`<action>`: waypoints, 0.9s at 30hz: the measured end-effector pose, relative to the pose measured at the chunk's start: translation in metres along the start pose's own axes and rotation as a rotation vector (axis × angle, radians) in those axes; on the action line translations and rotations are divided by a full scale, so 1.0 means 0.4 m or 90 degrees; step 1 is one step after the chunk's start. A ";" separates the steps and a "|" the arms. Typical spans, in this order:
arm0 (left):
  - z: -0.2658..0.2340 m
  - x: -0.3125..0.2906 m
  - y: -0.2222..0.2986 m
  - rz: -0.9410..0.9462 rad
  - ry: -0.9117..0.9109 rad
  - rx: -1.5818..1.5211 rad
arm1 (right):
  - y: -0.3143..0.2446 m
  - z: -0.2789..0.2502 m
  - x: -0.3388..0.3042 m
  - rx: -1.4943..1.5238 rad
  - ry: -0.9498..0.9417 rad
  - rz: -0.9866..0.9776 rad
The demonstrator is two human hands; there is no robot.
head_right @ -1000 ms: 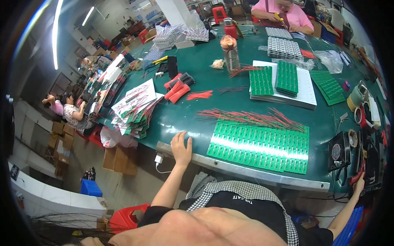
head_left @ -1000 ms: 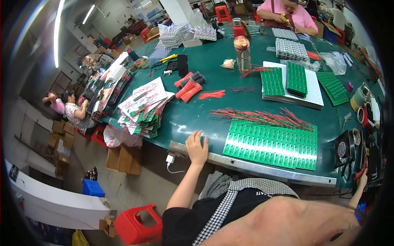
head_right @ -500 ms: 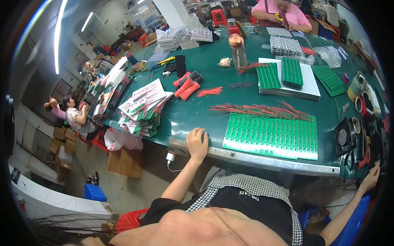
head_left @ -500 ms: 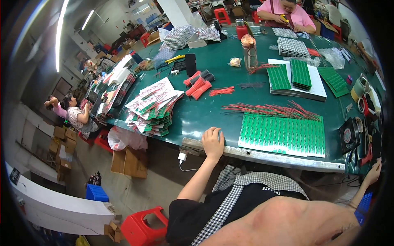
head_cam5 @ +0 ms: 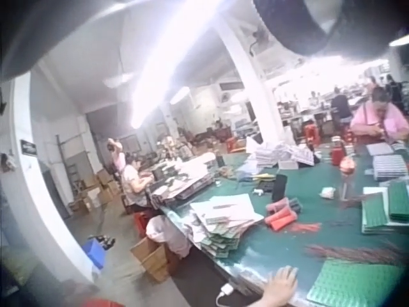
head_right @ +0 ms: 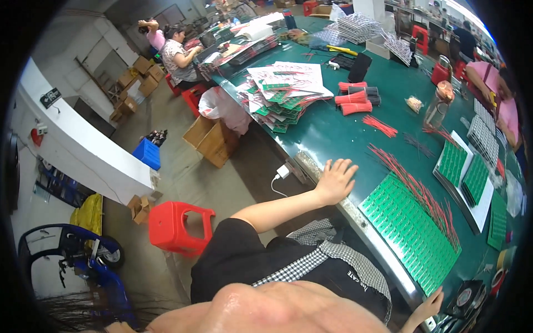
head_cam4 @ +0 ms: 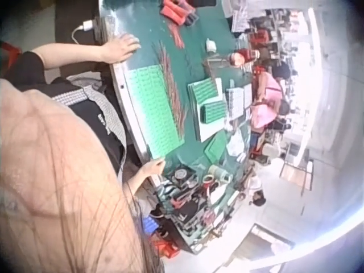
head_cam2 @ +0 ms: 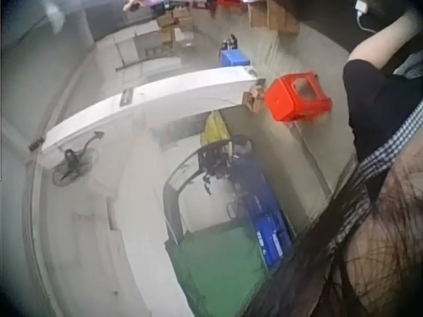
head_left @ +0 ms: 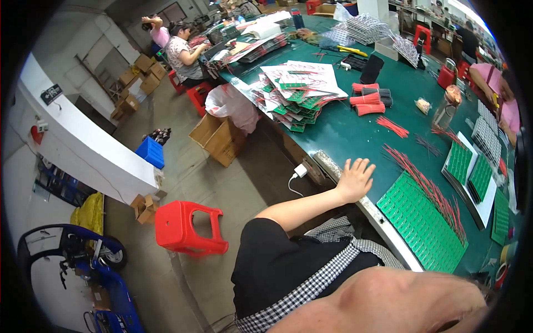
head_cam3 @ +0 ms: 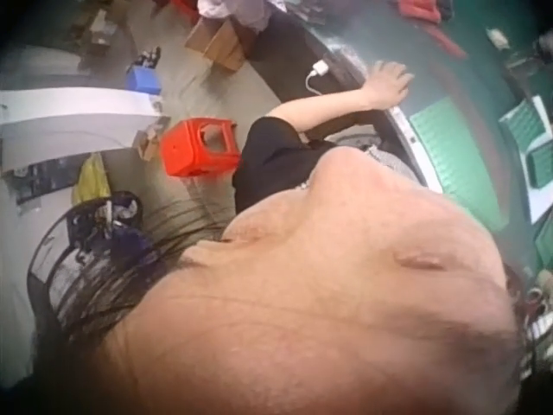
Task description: Assembling bundles of wires into green circuit boards at a factory workstation.
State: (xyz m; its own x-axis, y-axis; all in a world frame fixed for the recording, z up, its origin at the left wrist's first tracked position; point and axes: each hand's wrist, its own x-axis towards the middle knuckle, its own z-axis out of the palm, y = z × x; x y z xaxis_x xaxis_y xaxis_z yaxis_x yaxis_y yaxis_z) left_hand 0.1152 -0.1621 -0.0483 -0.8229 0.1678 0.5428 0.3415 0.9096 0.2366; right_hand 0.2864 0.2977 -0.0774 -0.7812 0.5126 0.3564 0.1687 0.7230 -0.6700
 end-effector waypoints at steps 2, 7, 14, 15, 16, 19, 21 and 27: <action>0.019 0.021 -0.005 0.118 -0.083 0.052 | 0.016 0.018 -0.018 0.003 -0.007 0.038; 0.005 0.074 -0.004 0.138 -0.238 -0.022 | -0.019 0.014 -0.048 -0.003 0.033 -0.045; -0.025 0.090 0.026 0.171 -0.326 0.009 | -0.044 -0.046 0.001 -0.049 0.002 -0.093; -0.031 0.092 0.033 0.180 -0.335 0.000 | -0.059 -0.049 0.019 -0.050 0.017 -0.073; 0.001 0.098 0.018 0.183 -0.368 -0.010 | -0.078 -0.037 0.039 -0.041 -0.005 -0.059; -0.015 0.069 0.022 0.179 -0.377 0.002 | -0.112 -0.055 0.068 0.040 -0.040 -0.057; -0.027 0.067 0.017 0.182 -0.378 0.009 | -0.134 -0.071 0.053 0.070 -0.029 -0.007; -0.040 0.071 0.020 0.162 -0.398 0.169 | -0.221 -0.228 -0.056 0.149 -0.071 0.186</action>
State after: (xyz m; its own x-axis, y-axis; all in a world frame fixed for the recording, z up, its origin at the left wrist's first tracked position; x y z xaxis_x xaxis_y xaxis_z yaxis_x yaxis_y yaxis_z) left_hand 0.1020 -0.1562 -0.0181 -0.8652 0.5008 -0.0263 0.5011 0.8614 -0.0829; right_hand 0.3439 0.2645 0.0333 -0.7831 0.6185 0.0650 0.2614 0.4222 -0.8680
